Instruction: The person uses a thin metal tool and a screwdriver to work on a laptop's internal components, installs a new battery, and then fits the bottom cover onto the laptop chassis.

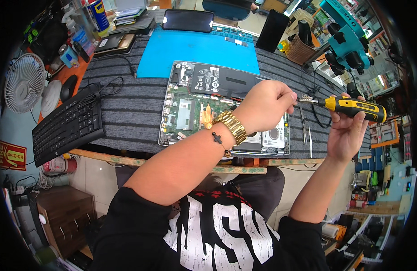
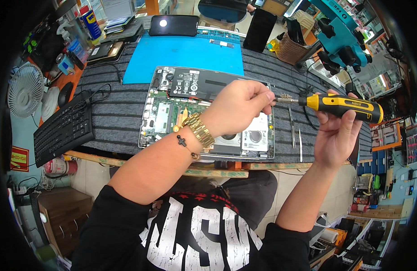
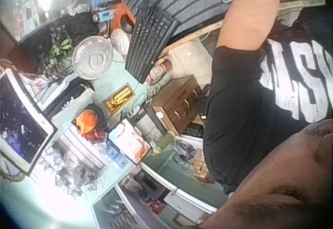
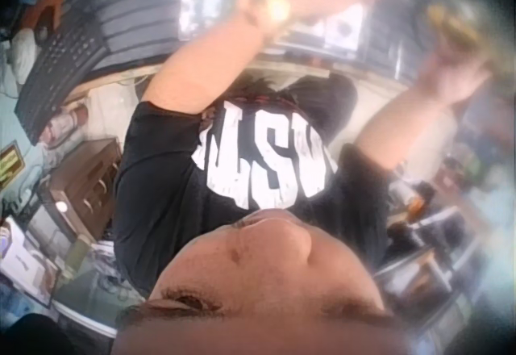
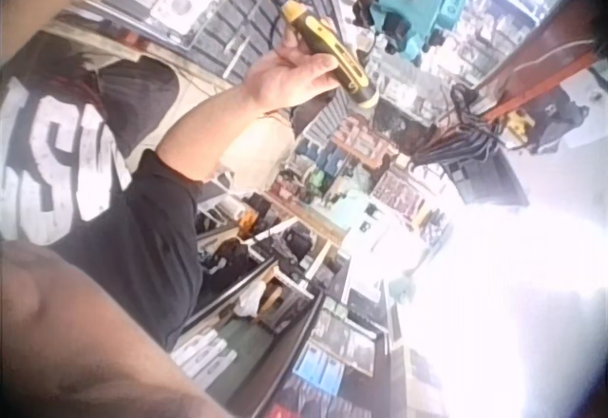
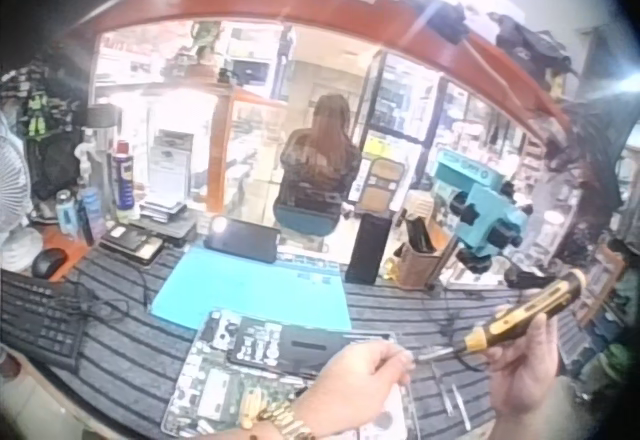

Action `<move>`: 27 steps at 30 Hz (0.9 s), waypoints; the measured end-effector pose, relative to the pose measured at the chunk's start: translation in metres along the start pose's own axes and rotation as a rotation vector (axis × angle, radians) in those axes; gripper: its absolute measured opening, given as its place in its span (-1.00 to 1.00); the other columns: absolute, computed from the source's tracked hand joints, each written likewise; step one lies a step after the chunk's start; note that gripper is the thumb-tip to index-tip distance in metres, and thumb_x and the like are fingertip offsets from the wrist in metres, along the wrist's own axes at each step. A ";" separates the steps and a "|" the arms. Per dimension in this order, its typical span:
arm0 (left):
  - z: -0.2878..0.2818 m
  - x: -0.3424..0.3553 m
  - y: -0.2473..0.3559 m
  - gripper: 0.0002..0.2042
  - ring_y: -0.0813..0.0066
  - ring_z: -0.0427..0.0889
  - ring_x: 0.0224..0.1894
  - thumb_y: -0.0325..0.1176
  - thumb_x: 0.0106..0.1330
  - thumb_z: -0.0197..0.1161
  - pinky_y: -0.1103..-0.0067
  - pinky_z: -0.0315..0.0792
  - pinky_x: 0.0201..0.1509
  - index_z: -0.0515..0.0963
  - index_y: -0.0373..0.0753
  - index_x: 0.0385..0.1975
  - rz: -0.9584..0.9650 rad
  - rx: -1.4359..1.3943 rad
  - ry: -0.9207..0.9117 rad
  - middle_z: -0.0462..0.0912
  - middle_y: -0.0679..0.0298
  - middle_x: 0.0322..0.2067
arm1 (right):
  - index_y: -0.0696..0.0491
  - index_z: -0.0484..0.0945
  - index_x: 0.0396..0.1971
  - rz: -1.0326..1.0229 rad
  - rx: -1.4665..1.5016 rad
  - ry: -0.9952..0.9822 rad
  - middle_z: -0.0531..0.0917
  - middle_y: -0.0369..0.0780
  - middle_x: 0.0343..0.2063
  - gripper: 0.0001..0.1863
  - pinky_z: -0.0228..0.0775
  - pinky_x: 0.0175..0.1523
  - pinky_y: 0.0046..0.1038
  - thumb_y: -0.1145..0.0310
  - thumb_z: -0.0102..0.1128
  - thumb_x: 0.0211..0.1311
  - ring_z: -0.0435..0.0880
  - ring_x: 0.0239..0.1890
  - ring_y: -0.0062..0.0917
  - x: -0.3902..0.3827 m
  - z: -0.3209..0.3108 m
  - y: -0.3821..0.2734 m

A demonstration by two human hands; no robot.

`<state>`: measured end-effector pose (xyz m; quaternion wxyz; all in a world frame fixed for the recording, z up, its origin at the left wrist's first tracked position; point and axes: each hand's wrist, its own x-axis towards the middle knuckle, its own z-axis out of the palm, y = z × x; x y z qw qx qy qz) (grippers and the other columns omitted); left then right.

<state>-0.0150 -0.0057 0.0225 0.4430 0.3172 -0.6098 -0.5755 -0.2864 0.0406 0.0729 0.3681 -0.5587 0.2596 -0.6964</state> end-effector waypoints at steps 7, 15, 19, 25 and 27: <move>-0.009 0.002 0.001 -0.44 0.21 0.78 -0.24 0.08 0.73 0.09 0.31 0.61 -0.04 0.73 -0.42 -0.01 0.050 0.324 0.228 0.81 0.03 -0.33 | 0.21 0.21 0.51 -0.014 -0.217 -0.058 0.63 0.25 0.24 -0.44 0.81 0.12 -0.30 0.27 0.14 0.75 0.80 0.16 -0.08 -0.009 0.017 -0.019; -0.008 0.000 -0.005 -0.46 0.02 0.81 -0.12 0.02 0.72 0.12 0.27 0.62 0.08 0.68 -0.47 0.10 0.152 0.446 0.287 0.83 -0.08 -0.19 | 0.23 0.34 0.39 0.125 -0.283 -0.213 0.73 0.17 0.08 -0.33 0.70 0.28 -0.14 0.40 0.50 0.44 0.82 0.10 -0.17 -0.045 0.050 -0.023; -0.007 -0.001 0.000 -0.48 0.06 0.82 -0.11 -0.01 0.71 0.14 0.28 0.62 0.06 0.68 -0.47 0.10 0.120 0.457 0.256 0.83 -0.09 -0.16 | 0.23 0.35 0.38 0.187 -0.239 -0.191 0.73 0.16 0.09 -0.31 0.70 0.28 -0.15 0.41 0.54 0.39 0.81 0.13 -0.17 -0.055 0.051 -0.021; -0.009 0.000 -0.002 -0.50 0.09 0.83 -0.13 -0.03 0.70 0.16 0.29 0.63 0.02 0.68 -0.49 0.08 0.139 0.435 0.257 0.84 -0.09 -0.19 | 0.24 0.37 0.37 0.233 -0.202 -0.226 0.72 0.14 0.10 -0.28 0.70 0.28 -0.18 0.45 0.59 0.32 0.81 0.14 -0.19 -0.061 0.062 -0.021; -0.009 -0.001 -0.001 -0.50 0.09 0.83 -0.14 -0.03 0.70 0.17 0.29 0.63 0.01 0.69 -0.49 0.08 0.141 0.430 0.254 0.84 -0.09 -0.20 | 0.24 0.37 0.36 0.246 -0.205 -0.231 0.72 0.14 0.11 -0.28 0.70 0.29 -0.18 0.46 0.59 0.31 0.81 0.14 -0.19 -0.063 0.064 -0.021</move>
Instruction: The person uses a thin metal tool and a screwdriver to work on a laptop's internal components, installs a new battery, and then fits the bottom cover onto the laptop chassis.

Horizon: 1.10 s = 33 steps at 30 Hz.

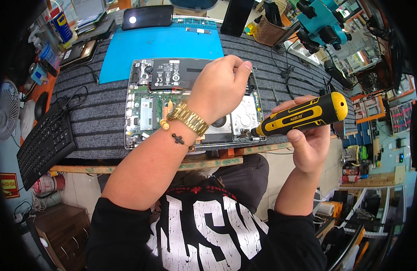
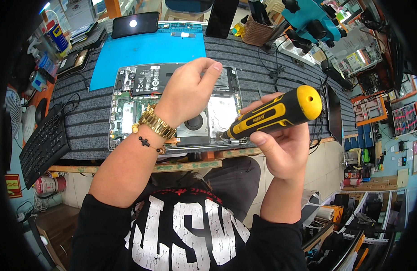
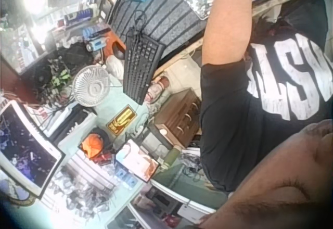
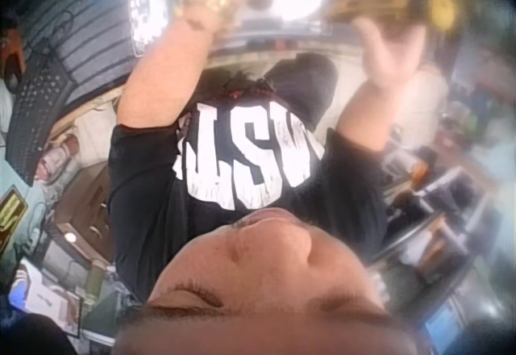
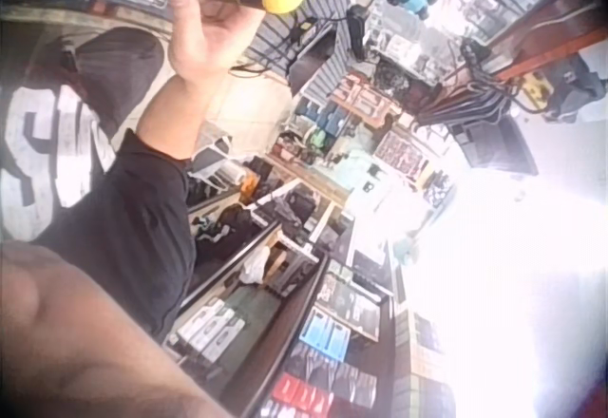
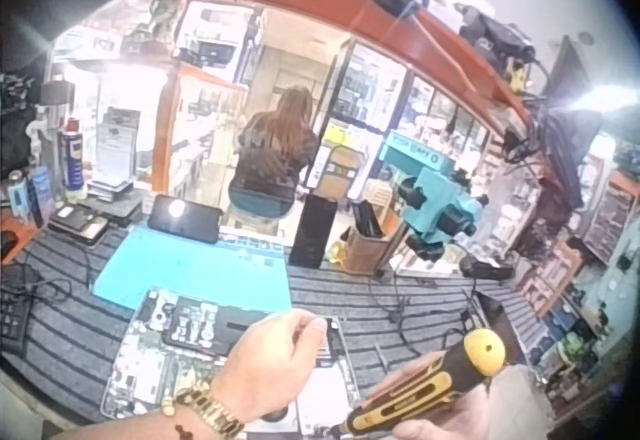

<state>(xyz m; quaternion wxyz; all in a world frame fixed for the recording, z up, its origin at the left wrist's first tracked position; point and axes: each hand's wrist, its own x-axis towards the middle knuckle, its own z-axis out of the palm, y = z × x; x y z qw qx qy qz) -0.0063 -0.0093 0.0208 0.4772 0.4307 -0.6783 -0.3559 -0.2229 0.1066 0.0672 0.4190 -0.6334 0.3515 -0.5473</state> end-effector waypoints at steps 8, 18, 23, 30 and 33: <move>0.002 -0.001 0.000 -0.50 0.11 0.84 -0.17 -0.04 0.69 0.19 0.30 0.64 -0.02 0.69 -0.49 0.08 0.028 -0.004 0.017 0.84 -0.10 -0.23 | 0.26 0.41 0.33 0.017 -0.027 -0.076 0.73 0.08 0.12 -0.29 0.70 0.29 -0.20 0.56 0.61 0.24 0.81 0.15 -0.22 -0.003 0.005 0.003; 0.000 0.000 0.001 -0.50 0.23 0.81 -0.26 -0.02 0.68 0.20 0.34 0.64 -0.09 0.69 -0.49 0.07 0.019 0.000 0.033 0.83 -0.03 -0.31 | 0.25 0.44 0.31 0.024 -0.046 -0.081 0.74 0.00 0.09 -0.31 0.71 0.29 -0.19 0.60 0.61 0.23 0.81 0.17 -0.24 -0.004 0.009 0.001; 0.002 -0.001 0.003 -0.58 -0.14 0.78 -0.06 -0.09 0.65 0.20 0.14 0.62 0.12 0.73 -0.42 -0.12 0.010 -0.026 0.058 0.82 -0.12 -0.20 | 0.26 0.43 0.32 -0.007 -0.046 -0.077 0.74 0.01 0.09 -0.31 0.72 0.29 -0.19 0.60 0.59 0.23 0.82 0.17 -0.23 -0.005 0.008 0.004; 0.001 -0.001 0.003 -0.59 -0.14 0.78 -0.05 -0.10 0.64 0.21 0.14 0.62 0.12 0.73 -0.42 -0.13 0.011 -0.022 0.057 0.82 -0.11 -0.20 | 0.27 0.39 0.36 0.013 -0.033 -0.089 0.75 0.07 0.12 -0.30 0.70 0.30 -0.21 0.58 0.55 0.28 0.82 0.16 -0.22 -0.005 0.006 0.002; 0.001 0.000 0.001 -0.60 -0.13 0.78 -0.05 -0.12 0.64 0.21 0.14 0.62 0.12 0.73 -0.42 -0.14 0.016 0.001 0.057 0.82 -0.11 -0.20 | 0.28 0.38 0.37 0.027 0.017 -0.035 0.75 0.11 0.12 -0.30 0.69 0.29 -0.21 0.55 0.54 0.30 0.83 0.14 -0.21 -0.005 0.003 -0.001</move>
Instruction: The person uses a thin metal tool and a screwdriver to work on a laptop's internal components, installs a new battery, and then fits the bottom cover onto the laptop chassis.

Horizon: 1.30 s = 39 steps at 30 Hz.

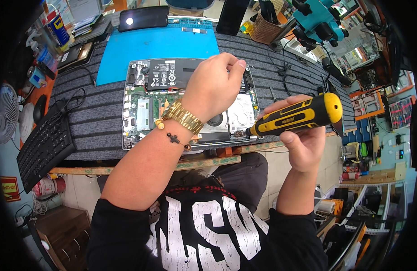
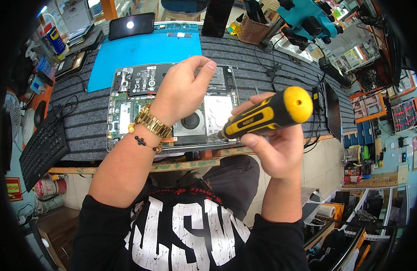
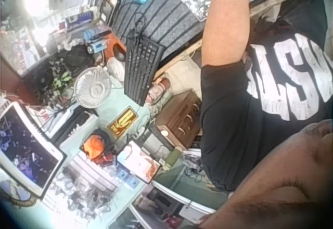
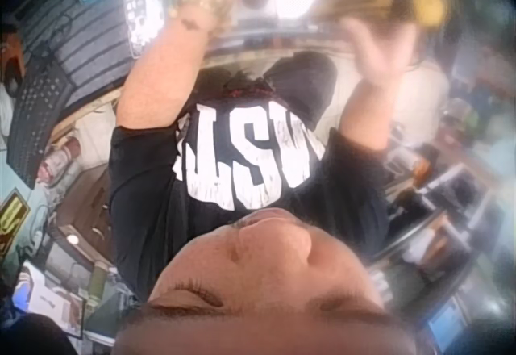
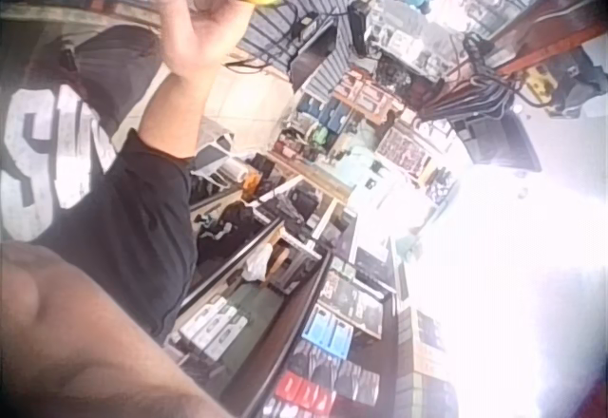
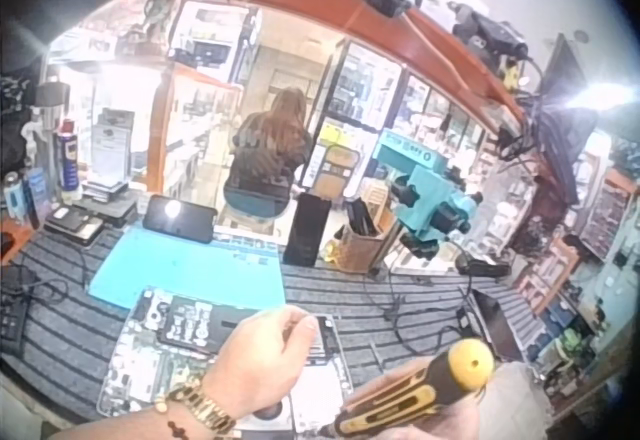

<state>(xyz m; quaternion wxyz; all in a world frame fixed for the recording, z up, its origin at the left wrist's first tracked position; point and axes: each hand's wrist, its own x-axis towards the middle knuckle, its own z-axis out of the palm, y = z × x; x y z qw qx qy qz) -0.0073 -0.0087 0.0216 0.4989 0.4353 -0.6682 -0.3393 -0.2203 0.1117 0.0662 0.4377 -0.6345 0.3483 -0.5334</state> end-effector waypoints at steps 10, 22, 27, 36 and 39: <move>0.002 0.000 -0.008 -0.53 0.23 0.81 -0.30 -0.08 0.64 0.23 0.34 0.63 -0.13 0.70 -0.49 0.08 0.066 0.050 -0.009 0.83 -0.03 -0.32 | 0.25 0.38 0.38 -0.112 0.012 0.057 0.75 0.17 0.06 -0.26 0.70 0.26 -0.11 0.33 0.61 0.34 0.84 0.09 -0.12 0.000 -0.016 0.000; 0.001 0.000 -0.003 -0.62 0.07 0.81 -0.17 -0.16 0.59 0.25 0.26 0.64 0.00 0.72 -0.44 -0.02 0.017 0.058 -0.035 0.84 -0.06 -0.22 | 0.25 0.37 0.38 -0.068 -0.004 0.047 0.75 0.16 0.09 -0.27 0.70 0.28 -0.12 0.37 0.58 0.35 0.84 0.09 -0.14 0.000 -0.018 0.007; -0.003 0.000 -0.004 -0.67 0.22 0.82 -0.25 -0.23 0.55 0.28 0.34 0.65 -0.10 0.75 -0.41 0.00 0.066 0.099 -0.109 0.86 0.00 -0.21 | 0.25 0.36 0.40 -0.132 0.034 0.062 0.74 0.19 0.09 -0.26 0.71 0.27 -0.10 0.30 0.57 0.39 0.84 0.08 -0.09 0.002 -0.023 0.002; -0.002 -0.001 -0.005 -0.74 0.18 0.79 -0.23 -0.26 0.49 0.32 0.33 0.66 -0.06 0.78 -0.36 -0.10 0.069 0.160 -0.148 0.86 0.05 -0.22 | 0.24 0.35 0.41 -0.035 0.070 0.072 0.74 0.17 0.11 -0.27 0.69 0.31 -0.10 0.39 0.57 0.38 0.83 0.13 -0.12 -0.002 -0.017 0.015; -0.003 -0.001 -0.004 -0.73 0.18 0.79 -0.23 -0.26 0.49 0.32 0.32 0.66 -0.06 0.78 -0.36 -0.10 0.052 0.159 -0.156 0.85 0.04 -0.22 | 0.25 0.34 0.41 -0.037 0.047 0.065 0.74 0.18 0.10 -0.27 0.71 0.27 -0.09 0.37 0.56 0.39 0.84 0.11 -0.10 -0.001 -0.020 0.013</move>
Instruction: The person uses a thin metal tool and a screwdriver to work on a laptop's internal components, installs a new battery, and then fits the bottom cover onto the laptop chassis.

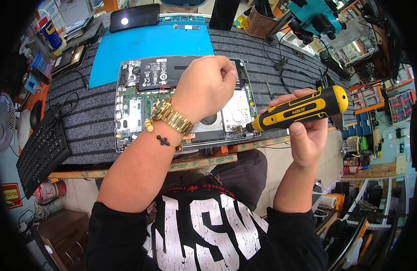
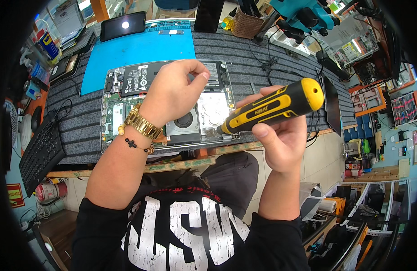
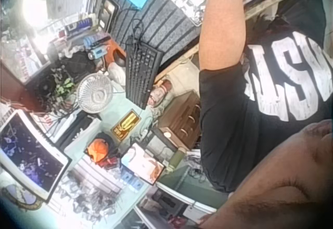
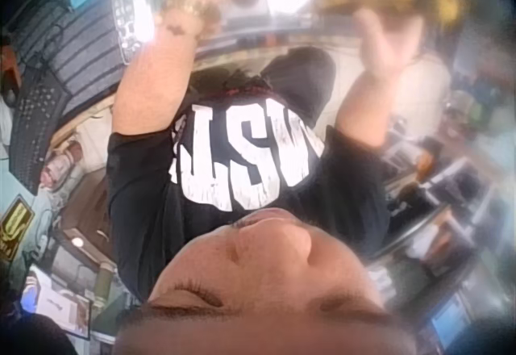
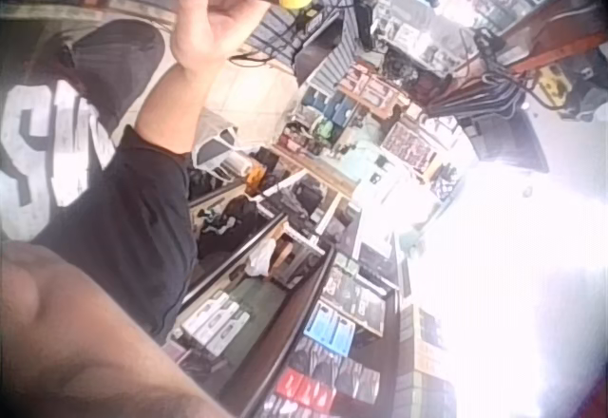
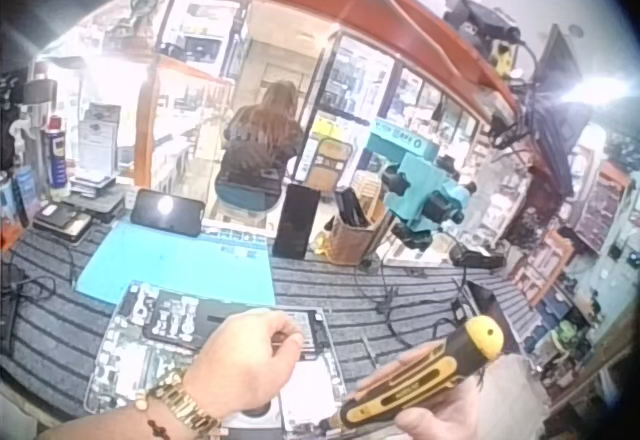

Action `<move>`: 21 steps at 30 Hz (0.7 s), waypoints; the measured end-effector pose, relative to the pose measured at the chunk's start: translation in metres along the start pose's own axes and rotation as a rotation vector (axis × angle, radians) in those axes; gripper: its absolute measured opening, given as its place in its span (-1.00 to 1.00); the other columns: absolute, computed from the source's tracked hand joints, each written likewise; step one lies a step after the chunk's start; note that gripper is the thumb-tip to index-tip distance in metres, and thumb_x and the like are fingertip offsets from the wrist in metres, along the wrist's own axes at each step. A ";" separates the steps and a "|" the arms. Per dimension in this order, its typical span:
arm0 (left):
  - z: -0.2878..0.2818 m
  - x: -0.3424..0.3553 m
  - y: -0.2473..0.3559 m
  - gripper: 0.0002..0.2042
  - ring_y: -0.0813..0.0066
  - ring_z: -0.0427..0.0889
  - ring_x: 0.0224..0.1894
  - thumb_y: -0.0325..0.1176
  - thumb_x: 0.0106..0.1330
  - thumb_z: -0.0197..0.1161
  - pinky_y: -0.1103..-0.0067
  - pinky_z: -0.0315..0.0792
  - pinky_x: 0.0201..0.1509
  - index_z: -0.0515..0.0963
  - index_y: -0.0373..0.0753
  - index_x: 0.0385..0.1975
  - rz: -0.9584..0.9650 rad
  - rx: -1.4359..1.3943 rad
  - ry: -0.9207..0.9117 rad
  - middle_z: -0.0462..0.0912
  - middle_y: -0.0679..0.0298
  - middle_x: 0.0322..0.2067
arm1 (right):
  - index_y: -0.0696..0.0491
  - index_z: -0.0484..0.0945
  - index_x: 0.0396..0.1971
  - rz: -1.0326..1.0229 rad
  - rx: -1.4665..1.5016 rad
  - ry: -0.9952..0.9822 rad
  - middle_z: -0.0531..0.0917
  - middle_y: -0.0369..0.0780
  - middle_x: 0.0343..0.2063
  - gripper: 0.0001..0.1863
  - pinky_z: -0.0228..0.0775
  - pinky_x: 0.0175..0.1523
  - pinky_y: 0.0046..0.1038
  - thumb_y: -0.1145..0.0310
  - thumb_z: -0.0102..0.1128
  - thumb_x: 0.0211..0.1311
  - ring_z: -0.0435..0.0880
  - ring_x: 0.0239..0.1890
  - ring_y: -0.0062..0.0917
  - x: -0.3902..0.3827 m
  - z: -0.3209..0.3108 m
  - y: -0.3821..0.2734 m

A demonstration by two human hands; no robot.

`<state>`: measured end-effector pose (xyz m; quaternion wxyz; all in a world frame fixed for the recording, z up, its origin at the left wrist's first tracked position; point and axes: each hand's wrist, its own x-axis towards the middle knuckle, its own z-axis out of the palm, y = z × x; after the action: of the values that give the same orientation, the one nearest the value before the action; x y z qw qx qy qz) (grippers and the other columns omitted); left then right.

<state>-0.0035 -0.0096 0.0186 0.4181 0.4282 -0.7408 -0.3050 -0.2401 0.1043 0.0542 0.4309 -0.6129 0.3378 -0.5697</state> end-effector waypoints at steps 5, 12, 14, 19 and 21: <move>0.001 0.000 0.001 -0.74 0.17 0.79 -0.24 -0.28 0.49 0.32 0.32 0.65 -0.07 0.78 -0.36 -0.11 0.006 0.009 0.004 0.86 0.04 -0.22 | 0.26 0.34 0.40 -0.053 0.015 -0.001 0.74 0.18 0.10 -0.27 0.73 0.26 -0.09 0.35 0.56 0.40 0.84 0.10 -0.08 0.001 -0.007 -0.003; 0.000 0.000 0.002 -0.75 0.18 0.79 -0.25 -0.29 0.49 0.32 0.32 0.64 -0.09 0.78 -0.37 -0.11 -0.005 0.005 -0.010 0.85 0.04 -0.24 | 0.24 0.34 0.41 -0.005 -0.008 0.000 0.74 0.20 0.10 -0.28 0.72 0.27 -0.06 0.33 0.54 0.43 0.84 0.10 -0.06 -0.001 -0.002 0.005; 0.000 0.000 0.001 -0.75 0.20 0.78 -0.27 -0.30 0.49 0.32 0.32 0.64 -0.10 0.78 -0.37 -0.12 -0.009 0.002 -0.006 0.85 0.04 -0.26 | 0.24 0.33 0.41 -0.029 0.013 0.000 0.73 0.20 0.09 -0.29 0.72 0.27 -0.04 0.31 0.52 0.45 0.84 0.10 -0.05 0.001 -0.004 0.004; 0.001 0.000 0.000 -0.75 0.21 0.77 -0.31 -0.29 0.48 0.33 0.32 0.63 -0.12 0.78 -0.37 -0.13 0.008 0.002 0.006 0.85 0.05 -0.28 | 0.23 0.30 0.43 -0.061 0.034 0.015 0.71 0.22 0.09 -0.30 0.72 0.26 -0.01 0.24 0.46 0.52 0.82 0.10 -0.01 0.002 -0.015 0.008; 0.001 0.000 -0.001 -0.75 0.22 0.76 -0.32 -0.29 0.48 0.33 0.33 0.63 -0.14 0.78 -0.37 -0.13 0.017 0.002 0.008 0.85 0.05 -0.28 | 0.22 0.29 0.43 -0.033 0.050 0.035 0.71 0.22 0.10 -0.31 0.74 0.24 -0.03 0.23 0.45 0.53 0.82 0.11 -0.02 -0.001 -0.018 0.014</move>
<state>-0.0042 -0.0099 0.0175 0.4233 0.4236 -0.7430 -0.2989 -0.2566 0.0973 0.0404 0.4307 -0.5971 0.3210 -0.5957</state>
